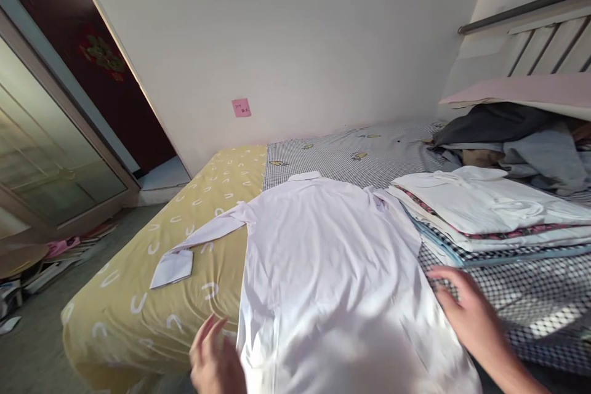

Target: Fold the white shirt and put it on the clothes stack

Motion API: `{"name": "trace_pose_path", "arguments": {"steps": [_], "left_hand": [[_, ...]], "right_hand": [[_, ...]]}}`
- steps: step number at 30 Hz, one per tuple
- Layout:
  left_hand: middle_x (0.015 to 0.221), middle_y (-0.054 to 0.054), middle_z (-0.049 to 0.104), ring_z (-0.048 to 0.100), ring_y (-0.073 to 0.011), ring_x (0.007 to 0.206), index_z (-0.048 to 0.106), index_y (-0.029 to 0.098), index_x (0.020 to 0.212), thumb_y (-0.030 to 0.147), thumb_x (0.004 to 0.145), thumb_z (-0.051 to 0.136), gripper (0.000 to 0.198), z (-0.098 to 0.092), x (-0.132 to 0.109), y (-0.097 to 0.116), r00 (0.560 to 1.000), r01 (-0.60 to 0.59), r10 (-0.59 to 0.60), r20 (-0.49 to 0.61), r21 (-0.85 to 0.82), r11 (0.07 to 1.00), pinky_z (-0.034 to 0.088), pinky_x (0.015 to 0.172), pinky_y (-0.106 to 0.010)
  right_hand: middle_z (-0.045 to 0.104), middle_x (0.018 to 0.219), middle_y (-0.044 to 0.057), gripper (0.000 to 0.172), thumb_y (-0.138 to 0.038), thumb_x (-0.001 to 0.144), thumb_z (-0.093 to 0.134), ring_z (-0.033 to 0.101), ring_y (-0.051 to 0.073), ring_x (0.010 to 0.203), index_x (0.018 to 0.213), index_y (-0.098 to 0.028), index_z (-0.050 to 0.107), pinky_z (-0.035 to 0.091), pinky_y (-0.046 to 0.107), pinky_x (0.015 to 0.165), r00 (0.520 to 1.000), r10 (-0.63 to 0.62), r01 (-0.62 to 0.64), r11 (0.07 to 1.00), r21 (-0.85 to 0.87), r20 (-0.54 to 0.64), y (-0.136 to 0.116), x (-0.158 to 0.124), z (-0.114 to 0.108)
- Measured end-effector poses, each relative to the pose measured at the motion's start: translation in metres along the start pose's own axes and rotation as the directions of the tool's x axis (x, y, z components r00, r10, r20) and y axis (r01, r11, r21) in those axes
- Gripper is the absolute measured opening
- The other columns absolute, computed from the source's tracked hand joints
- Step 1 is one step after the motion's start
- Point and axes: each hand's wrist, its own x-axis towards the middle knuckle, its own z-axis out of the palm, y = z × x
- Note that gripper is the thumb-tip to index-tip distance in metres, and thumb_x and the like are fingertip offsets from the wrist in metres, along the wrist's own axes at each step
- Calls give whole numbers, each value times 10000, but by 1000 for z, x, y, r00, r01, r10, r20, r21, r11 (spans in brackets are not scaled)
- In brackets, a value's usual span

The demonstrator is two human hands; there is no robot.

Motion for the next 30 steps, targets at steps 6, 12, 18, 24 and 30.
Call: {"name": "trace_pose_path", "arguments": {"steps": [6, 12, 18, 24, 30], "left_hand": [[1634, -73, 472, 408, -234, 1526, 507, 269, 1526, 242, 1043, 361, 506, 99, 23, 88, 655, -668, 541, 528, 69, 741, 307, 1273, -527], [1677, -103, 370, 326, -292, 1566, 433, 240, 1577, 407, 1061, 370, 546, 121, 44, 46, 791, -556, 348, 502, 354, 753, 226, 1290, -570], [1665, -113, 398, 328, -282, 1565, 434, 229, 1577, 391, 1066, 324, 548, 121, 50, 49, 842, -486, 298, 450, 392, 781, 191, 1297, -553], [1673, -111, 383, 316, -298, 1570, 417, 217, 1586, 382, 1075, 287, 552, 119, 46, 55, 842, -481, 273, 465, 419, 770, 212, 1286, -567], [1665, -120, 402, 314, -318, 1569, 432, 208, 1579, 363, 1077, 284, 546, 119, 44, 59, 855, -466, 271, 442, 427, 775, 225, 1278, -575]], "right_hand": [[549, 1567, 67, 468, -388, 990, 407, 502, 308, 1440, 1389, -332, 646, 410, 542, 1167, 814, -328, 461, 867, -189, 479, -90, -1, 135], [507, 1607, 14, 488, -430, 1039, 387, 402, 334, 1511, 1490, -392, 571, 299, 600, 1194, 843, -212, 486, 695, -530, 495, -33, 34, 141], [498, 1616, 4, 525, -459, 1052, 312, 410, 317, 1499, 1505, -364, 559, 369, 544, 1129, 868, -174, 452, 667, -593, 465, -1, 82, 112], [484, 1626, 11, 539, -461, 1052, 290, 410, 316, 1492, 1521, -361, 535, 385, 561, 1114, 848, -141, 450, 699, -555, 510, 1, 104, 113], [545, 1579, 49, 524, -414, 1053, 305, 446, 311, 1462, 1481, -308, 588, 386, 536, 1117, 877, -168, 427, 700, -572, 450, 0, 103, 112]]}}
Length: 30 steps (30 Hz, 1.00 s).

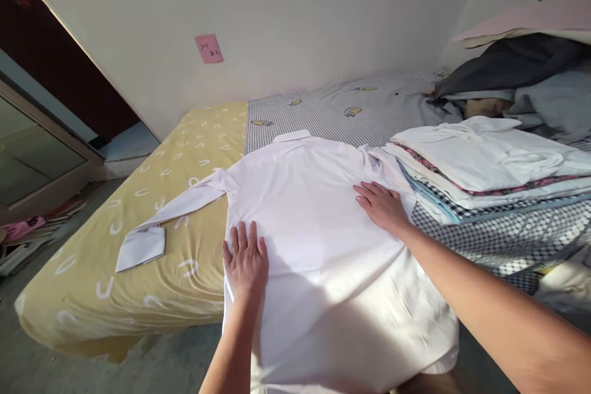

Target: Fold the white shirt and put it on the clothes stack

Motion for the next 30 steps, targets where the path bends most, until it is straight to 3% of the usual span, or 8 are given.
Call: {"name": "trace_pose_path", "arguments": {"steps": [12, 25, 30], "left_hand": [[1657, -116, 426, 323, -312, 1565, 473, 196, 1558, 338, 1063, 289, 547, -2, 1, 4, 999, 34, -35, -4, -91, 995, 196, 1292, -559], [1669, -125, 406, 288, -305, 1580, 459, 181, 1565, 344, 1062, 255, 567, -3, 0, 6, 999, 49, -51, -8, -121, 991, 181, 1294, -574], [1693, -111, 350, 246, -326, 1593, 407, 189, 1592, 333, 1066, 271, 562, -12, -10, 10, 991, 94, -84, 99, -103, 990, 172, 1286, -626]], "right_hand": [[642, 1464, 98, 447, -324, 1022, 387, 532, 297, 1366, 1338, -235, 690, 405, 501, 1080, 994, 11, 1, 994, 105, -112, 0, -2, -3], [672, 1422, 96, 415, -287, 995, 423, 562, 280, 1328, 1291, -228, 708, 415, 474, 1074, 991, 26, -10, 993, 120, -129, -4, -1, -8], [680, 1404, 110, 417, -290, 980, 420, 584, 298, 1302, 1264, -211, 714, 417, 496, 1060, 991, 28, -12, 992, 122, -130, -4, -6, -7]]}}
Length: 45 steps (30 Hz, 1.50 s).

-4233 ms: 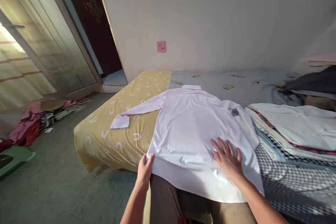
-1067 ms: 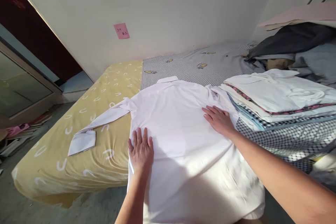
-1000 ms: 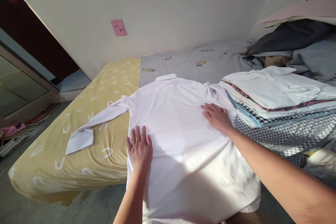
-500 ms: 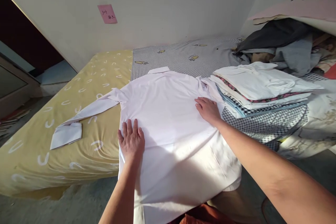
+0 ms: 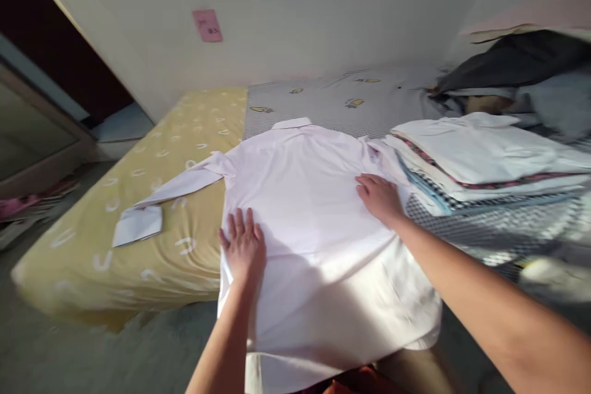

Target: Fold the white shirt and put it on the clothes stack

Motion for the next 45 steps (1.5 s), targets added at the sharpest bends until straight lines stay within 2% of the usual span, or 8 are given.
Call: {"name": "trace_pose_path", "arguments": {"steps": [3, 8, 13, 18, 24, 35, 41, 45], "left_hand": [[1706, -117, 301, 239, -346, 1593, 361, 199, 1612, 340, 1062, 317, 569, -1, -29, -4, 999, -33, 32, 40, 13, 999, 176, 1272, -675], [1714, -88, 281, 312, -328, 1570, 292, 273, 1635, 283, 1033, 403, 613, -1, -113, -12, 972, -226, 224, 66, 28, 974, 283, 1253, -664], [1676, -14, 385, 388, -322, 1532, 402, 332, 1585, 431, 1043, 433, 552, -9, -164, -7, 959, -280, 279, 48, 20, 960, 359, 1216, -699], [1664, 7, 416, 405, -318, 1521, 406, 375, 1575, 404, 1042, 431, 534, -12, -167, -7, 971, -232, 232, 47, -18, 973, 365, 1195, -736], [1691, -24, 376, 353, -346, 1548, 470, 357, 1548, 253, 999, 457, 559, -12, -166, -22, 996, -7, 11, 92, -45, 999, 405, 1179, -677], [1714, -68, 330, 296, -366, 1572, 459, 355, 1559, 214, 983, 490, 594, -15, -179, -32, 997, 4, -3, 73, -15, 1000, 498, 1108, -548], [1709, -131, 321, 326, -338, 1562, 354, 243, 1617, 186, 967, 481, 664, -7, -179, -31, 999, 16, -18, 39, 43, 999, 484, 1130, -527], [1719, -117, 300, 300, -337, 1573, 281, 269, 1641, 243, 987, 483, 685, -4, -180, -31, 999, 21, -23, 29, 49, 999, 478, 1134, -529]], "right_hand": [[673, 1415, 111, 430, -339, 992, 407, 573, 300, 1315, 1277, -216, 705, 412, 480, 1038, 1000, -7, 8, 1000, -20, 8, 5, -1, 4], [629, 1472, 131, 503, -396, 1022, 334, 542, 292, 1352, 1335, -192, 671, 403, 473, 1015, 997, -9, 13, 999, -49, 82, 8, -1, 4], [583, 1531, 93, 591, -467, 1025, 232, 507, 292, 1391, 1364, -213, 643, 384, 501, 1072, 991, 48, -36, 995, -96, 125, 5, -3, 1], [595, 1518, 101, 601, -457, 1019, 223, 510, 297, 1381, 1376, -216, 641, 385, 489, 1055, 988, 66, -49, 992, -118, 142, 4, -3, 0], [561, 1552, 117, 631, -449, 1038, 201, 492, 298, 1383, 1410, -178, 632, 358, 460, 1005, 979, 82, -60, 991, -121, 186, -2, -4, -7], [540, 1571, 117, 655, -439, 1054, 168, 467, 290, 1394, 1416, -146, 629, 318, 446, 1008, 975, 107, -89, 991, -99, 195, -18, -7, -21], [540, 1567, 133, 662, -453, 1055, 159, 464, 291, 1401, 1420, -152, 622, 327, 452, 1013, 971, 113, -94, 991, -100, 209, -20, -9, -23], [503, 1600, 124, 682, -458, 1058, 122, 448, 293, 1423, 1472, -167, 579, 341, 458, 1028, 969, 94, -62, 988, -141, 227, -15, -9, -18]]}}
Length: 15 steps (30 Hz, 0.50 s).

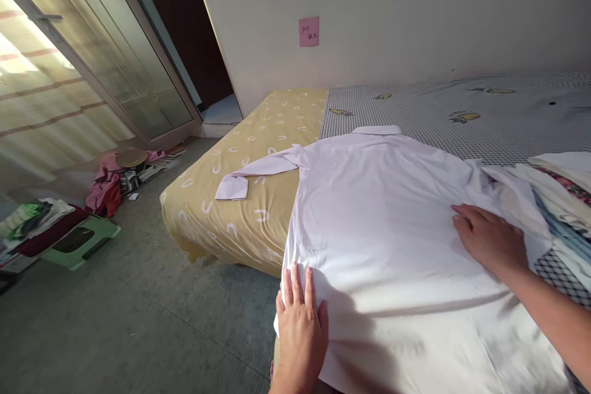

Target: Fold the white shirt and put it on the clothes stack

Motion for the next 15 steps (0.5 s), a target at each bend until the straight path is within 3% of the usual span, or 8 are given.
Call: {"name": "trace_pose_path", "arguments": {"steps": [3, 6, 8, 10, 13, 15], "left_hand": [[1728, -98, 278, 297, -347, 1573, 263, 314, 1640, 286, 986, 507, 698, 8, 0, -1, 1000, 2, -2, -23, -17, 1000, 493, 1115, -526], [1705, -97, 329, 340, -374, 1551, 373, 330, 1597, 259, 942, 556, 684, 25, 4, -2, 999, 27, -29, -45, -32, 999, 509, 1089, -533], [1673, -103, 389, 382, -395, 1526, 448, 338, 1559, 237, 907, 584, 673, 37, 8, -3, 997, 45, -48, -57, -40, 998, 522, 1072, -546], [1644, -105, 437, 417, -410, 1502, 496, 347, 1530, 224, 877, 609, 674, 45, 9, -5, 995, 53, -56, -77, -51, 997, 538, 1056, -552], [1594, -101, 509, 476, -407, 1464, 553, 359, 1494, 209, 839, 651, 679, 51, 8, -8, 989, 49, -64, -130, -112, 992, 562, 1039, -550], [1550, -98, 560, 518, -394, 1433, 614, 370, 1444, 221, 833, 667, 631, 51, 8, -12, 982, 52, -87, -167, -204, 978, 578, 1019, -544]], "right_hand": [[445, 1646, 108, 658, -436, 1062, 128, 445, 293, 1439, 1553, -208, 503, 368, 477, 1039, 997, -14, 19, 997, -69, 70, 5, 8, 2], [452, 1642, 113, 597, -310, 1047, 202, 437, 321, 1462, 1517, -250, 564, 337, 546, 1100, 994, -10, 32, 979, -200, 110, -3, 22, 1], [456, 1640, 108, 576, -250, 1018, 258, 395, 347, 1495, 1456, -281, 631, 277, 600, 1154, 994, -109, 108, 958, -266, 11, -22, 27, 3], [453, 1640, 100, 553, -295, 1015, 291, 384, 347, 1504, 1453, -303, 628, 290, 611, 1168, 953, -284, 254, 938, -235, -104, -51, 23, 13], [530, 1582, 75, 552, -444, 1018, 304, 485, 320, 1434, 1476, -341, 593, 427, 562, 1102, 869, -482, 478, 876, -59, -112, -96, 3, 43], [551, 1569, 38, 548, -510, 1009, 320, 469, 342, 1448, 1469, -394, 594, 407, 591, 1116, 837, -534, 538, 843, -6, -121, -116, -13, 65]]}}
